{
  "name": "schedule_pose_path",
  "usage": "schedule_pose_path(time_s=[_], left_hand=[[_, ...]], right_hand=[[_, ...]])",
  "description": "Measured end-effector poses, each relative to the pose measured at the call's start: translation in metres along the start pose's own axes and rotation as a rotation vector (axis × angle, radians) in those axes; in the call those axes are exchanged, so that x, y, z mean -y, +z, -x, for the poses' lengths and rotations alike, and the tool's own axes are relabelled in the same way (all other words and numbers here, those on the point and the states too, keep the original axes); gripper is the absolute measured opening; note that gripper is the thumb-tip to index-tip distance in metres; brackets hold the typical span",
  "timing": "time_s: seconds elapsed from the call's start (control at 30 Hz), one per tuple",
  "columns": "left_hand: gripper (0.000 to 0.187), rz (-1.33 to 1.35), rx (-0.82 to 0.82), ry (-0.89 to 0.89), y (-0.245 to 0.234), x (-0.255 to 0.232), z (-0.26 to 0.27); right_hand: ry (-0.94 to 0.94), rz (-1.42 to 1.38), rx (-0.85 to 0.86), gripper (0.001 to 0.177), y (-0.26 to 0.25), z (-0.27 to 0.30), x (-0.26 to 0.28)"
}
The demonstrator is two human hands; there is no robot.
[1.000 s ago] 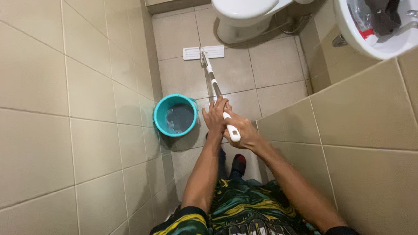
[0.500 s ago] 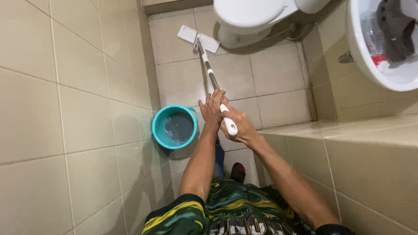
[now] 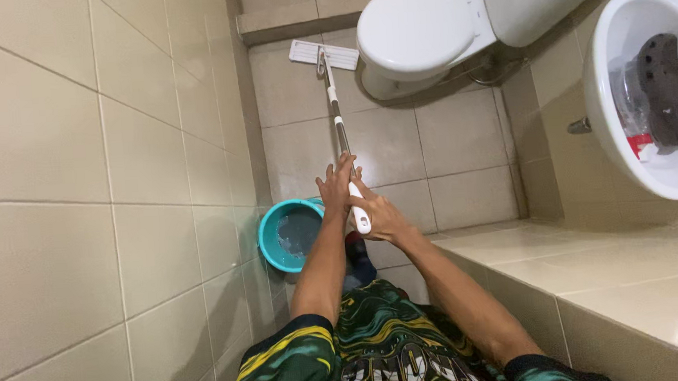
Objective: The person mops the floor in a bathroom around the toilet and sink using a flat mop, periodically dipping it into a bucket of water.
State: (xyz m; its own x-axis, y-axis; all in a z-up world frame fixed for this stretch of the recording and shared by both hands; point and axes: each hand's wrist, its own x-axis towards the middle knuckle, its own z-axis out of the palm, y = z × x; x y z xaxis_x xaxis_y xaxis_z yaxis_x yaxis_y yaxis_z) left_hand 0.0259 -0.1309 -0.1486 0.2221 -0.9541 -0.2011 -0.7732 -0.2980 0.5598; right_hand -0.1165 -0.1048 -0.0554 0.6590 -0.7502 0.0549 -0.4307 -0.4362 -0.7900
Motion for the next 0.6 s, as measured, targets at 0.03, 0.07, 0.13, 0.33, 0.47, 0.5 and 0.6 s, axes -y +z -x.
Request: schedule_pose_path(time_s=[0.03,0.07,0.13,0.33,0.47,0.5,0.6], left_hand=[[0.047,-0.019,-0.006,0.039,0.002,0.002,-0.003],[0.047,-0.020,-0.008,0.040,0.003,0.005,-0.007],[0.044,-0.037,-0.147,0.268,0.000,0.010,-0.009],[0.043,-0.076,0.102,0.081,-0.050,-0.022,0.004],[0.043,0.013,0.019,0.125,-0.060,-0.043,0.025],[0.042,0.022,0.005,0.118,-0.058,-0.044,0.031],[0.038,0.052,-0.040,0.101,-0.049,-0.046,0.060]], right_hand=[[0.018,0.001,0.001,0.036,0.000,-0.001,0.000],[0.035,0.002,0.003,0.039,-0.001,-0.002,0.000],[-0.035,0.112,-0.057,0.034,-0.004,-0.004,0.006],[-0.013,0.233,-0.057,0.037,-0.018,-0.011,0.039],[-0.044,0.242,-0.120,0.039,-0.030,0.004,0.049],[-0.049,0.247,-0.121,0.039,-0.032,0.009,0.051],[0.010,0.225,-0.022,0.039,-0.033,0.036,0.058]])
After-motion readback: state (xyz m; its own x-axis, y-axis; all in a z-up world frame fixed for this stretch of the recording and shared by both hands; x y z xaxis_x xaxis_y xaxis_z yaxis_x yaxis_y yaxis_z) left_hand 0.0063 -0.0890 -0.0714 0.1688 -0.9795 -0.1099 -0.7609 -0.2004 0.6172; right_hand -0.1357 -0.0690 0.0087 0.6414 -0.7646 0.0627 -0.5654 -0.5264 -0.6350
